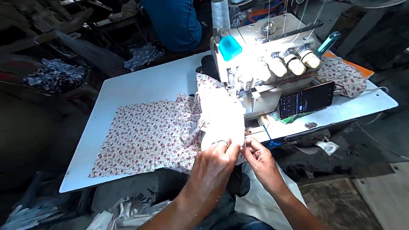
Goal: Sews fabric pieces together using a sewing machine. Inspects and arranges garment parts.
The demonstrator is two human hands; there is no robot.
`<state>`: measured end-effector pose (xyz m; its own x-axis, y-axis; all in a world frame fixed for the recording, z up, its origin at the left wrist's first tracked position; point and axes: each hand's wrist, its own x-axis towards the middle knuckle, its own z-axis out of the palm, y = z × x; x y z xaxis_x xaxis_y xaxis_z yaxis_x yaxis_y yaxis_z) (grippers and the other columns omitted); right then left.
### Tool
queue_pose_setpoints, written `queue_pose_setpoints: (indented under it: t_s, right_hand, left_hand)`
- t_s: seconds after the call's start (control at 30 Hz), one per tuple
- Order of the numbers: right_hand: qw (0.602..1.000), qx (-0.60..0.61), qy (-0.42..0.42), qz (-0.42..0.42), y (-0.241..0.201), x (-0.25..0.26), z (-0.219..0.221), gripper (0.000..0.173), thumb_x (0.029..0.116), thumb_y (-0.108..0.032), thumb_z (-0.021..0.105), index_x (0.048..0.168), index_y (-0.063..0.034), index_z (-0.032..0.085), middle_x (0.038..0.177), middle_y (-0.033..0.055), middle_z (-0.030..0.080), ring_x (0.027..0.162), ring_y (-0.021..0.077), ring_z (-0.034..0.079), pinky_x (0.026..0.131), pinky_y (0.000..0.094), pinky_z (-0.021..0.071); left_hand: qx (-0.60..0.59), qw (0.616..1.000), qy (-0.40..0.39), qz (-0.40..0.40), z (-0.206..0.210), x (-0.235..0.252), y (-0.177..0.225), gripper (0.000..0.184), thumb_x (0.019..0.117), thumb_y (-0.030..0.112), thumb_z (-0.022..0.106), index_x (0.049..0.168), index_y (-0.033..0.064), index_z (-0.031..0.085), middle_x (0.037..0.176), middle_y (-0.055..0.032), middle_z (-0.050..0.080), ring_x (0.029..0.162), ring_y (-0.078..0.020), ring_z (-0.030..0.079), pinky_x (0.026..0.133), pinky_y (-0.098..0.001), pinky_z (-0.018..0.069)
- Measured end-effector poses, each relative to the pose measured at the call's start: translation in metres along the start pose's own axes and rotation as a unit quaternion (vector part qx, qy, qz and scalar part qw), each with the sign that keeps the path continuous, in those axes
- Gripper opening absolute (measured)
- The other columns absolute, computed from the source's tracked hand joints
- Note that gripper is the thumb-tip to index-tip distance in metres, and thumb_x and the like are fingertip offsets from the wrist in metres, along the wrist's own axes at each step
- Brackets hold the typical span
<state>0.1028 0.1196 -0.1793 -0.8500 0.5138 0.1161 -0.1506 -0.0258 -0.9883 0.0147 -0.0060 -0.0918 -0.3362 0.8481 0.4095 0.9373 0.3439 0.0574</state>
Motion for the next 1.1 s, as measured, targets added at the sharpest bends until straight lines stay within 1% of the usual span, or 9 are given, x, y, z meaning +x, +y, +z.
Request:
queue_pose_setpoints:
  t_s: [0.2, 0.37, 0.47, 0.6, 0.67, 0.8, 0.87, 1.0, 1.1]
  right_hand:
    - [0.999, -0.009, 0.017, -0.038, -0.006, 0.025, -0.006, 0.02, 0.1038, -0.009, 0.054, 0.114, 0.0037, 0.067, 0.093, -0.0013, 0.072, 0.083, -0.006, 0.065, 0.077, 0.0107, 0.0537]
    - [0.997, -0.034, 0.031, -0.06, -0.007, 0.044, -0.006, 0.019, 0.1034, -0.01, 0.055, 0.109, 0.0022, 0.069, 0.088, -0.0035, 0.07, 0.078, -0.0098, 0.061, 0.073, 0.0073, 0.0499]
    - [0.996, -0.044, 0.046, -0.07, -0.005, 0.048, -0.005, 0.018, 0.1023, -0.009, 0.057, 0.106, 0.0013, 0.071, 0.086, -0.0028, 0.07, 0.077, -0.0096, 0.061, 0.073, 0.007, 0.0491]
    - [0.988, -0.095, 0.079, -0.093, -0.004, 0.049, -0.005, 0.015, 0.0988, -0.012, 0.064, 0.1, -0.0029, 0.076, 0.094, 0.0019, 0.071, 0.088, -0.0007, 0.066, 0.082, 0.0139, 0.0548]
    - [0.986, -0.106, 0.096, -0.09, -0.005, 0.05, -0.008, 0.013, 0.0966, -0.016, 0.068, 0.096, -0.0072, 0.077, 0.097, 0.0001, 0.068, 0.088, 0.0026, 0.065, 0.081, 0.0182, 0.0561]
    - [0.987, -0.074, 0.109, -0.09, -0.007, 0.051, -0.014, 0.007, 0.0921, -0.015, 0.074, 0.092, -0.0079, 0.073, 0.096, 0.0006, 0.066, 0.083, 0.0042, 0.066, 0.075, 0.0184, 0.0587]
    - [0.988, -0.07, 0.107, -0.091, -0.008, 0.053, -0.014, 0.007, 0.0914, -0.014, 0.075, 0.09, -0.0087, 0.071, 0.097, 0.0007, 0.066, 0.084, 0.0048, 0.067, 0.074, 0.0185, 0.0591]
    - [0.991, -0.049, 0.11, -0.066, -0.014, 0.052, -0.013, 0.011, 0.0907, -0.009, 0.074, 0.098, -0.0085, 0.067, 0.089, -0.0013, 0.07, 0.077, 0.0023, 0.068, 0.07, 0.0169, 0.0585]
    - [0.993, -0.026, 0.103, -0.055, -0.017, 0.049, -0.013, 0.024, 0.0921, -0.006, 0.072, 0.113, -0.0085, 0.062, 0.089, -0.0015, 0.072, 0.079, 0.0022, 0.07, 0.073, 0.0171, 0.0589]
  left_hand:
    - [0.047, 0.997, 0.016, -0.052, 0.017, 0.03, -0.002, 0.022, 0.0993, 0.018, 0.058, 0.098, 0.007, 0.078, 0.072, -0.0087, 0.065, 0.055, -0.0211, 0.06, 0.047, -0.0306, 0.043]
    - [0.058, 0.996, 0.01, -0.066, 0.019, 0.056, -0.01, 0.02, 0.0981, 0.019, 0.061, 0.093, 0.0055, 0.074, 0.067, -0.0077, 0.061, 0.054, -0.0235, 0.06, 0.045, -0.0345, 0.0413]
    - [0.065, 0.995, 0.009, -0.079, 0.022, 0.068, -0.009, 0.016, 0.0986, 0.017, 0.062, 0.099, 0.0057, 0.073, 0.074, -0.0088, 0.061, 0.059, -0.0245, 0.06, 0.048, -0.0363, 0.0419]
    - [0.059, 0.993, 0.027, -0.102, 0.023, 0.065, -0.005, 0.02, 0.0989, 0.016, 0.063, 0.112, 0.0106, 0.077, 0.088, -0.0083, 0.069, 0.065, -0.0227, 0.063, 0.051, -0.0359, 0.0431]
    - [0.063, 0.991, 0.057, -0.101, 0.029, 0.054, -0.006, 0.022, 0.0998, 0.019, 0.064, 0.116, 0.0139, 0.077, 0.099, -0.0081, 0.073, 0.075, -0.0239, 0.065, 0.059, -0.037, 0.0462]
    - [0.0, 0.992, 0.098, -0.076, 0.045, 0.034, -0.016, 0.031, 0.0987, 0.016, 0.066, 0.129, 0.0121, 0.071, 0.132, -0.0123, 0.065, 0.119, -0.0261, 0.06, 0.098, -0.0368, 0.0462]
    - [-0.02, 0.991, 0.107, -0.073, 0.05, 0.03, -0.022, 0.031, 0.0981, 0.015, 0.067, 0.128, 0.0095, 0.071, 0.133, -0.0137, 0.066, 0.123, -0.026, 0.062, 0.103, -0.0366, 0.0479]
    - [-0.042, 0.986, 0.147, -0.066, 0.052, 0.031, -0.025, 0.025, 0.0947, 0.012, 0.07, 0.119, 0.0063, 0.075, 0.106, -0.0133, 0.063, 0.102, -0.0221, 0.058, 0.089, -0.0283, 0.046]
    - [-0.098, 0.982, 0.156, -0.028, 0.051, 0.03, -0.028, 0.01, 0.0949, 0.012, 0.071, 0.102, 0.0098, 0.078, 0.118, -0.0127, 0.064, 0.113, -0.0191, 0.057, 0.098, -0.0267, 0.0438]
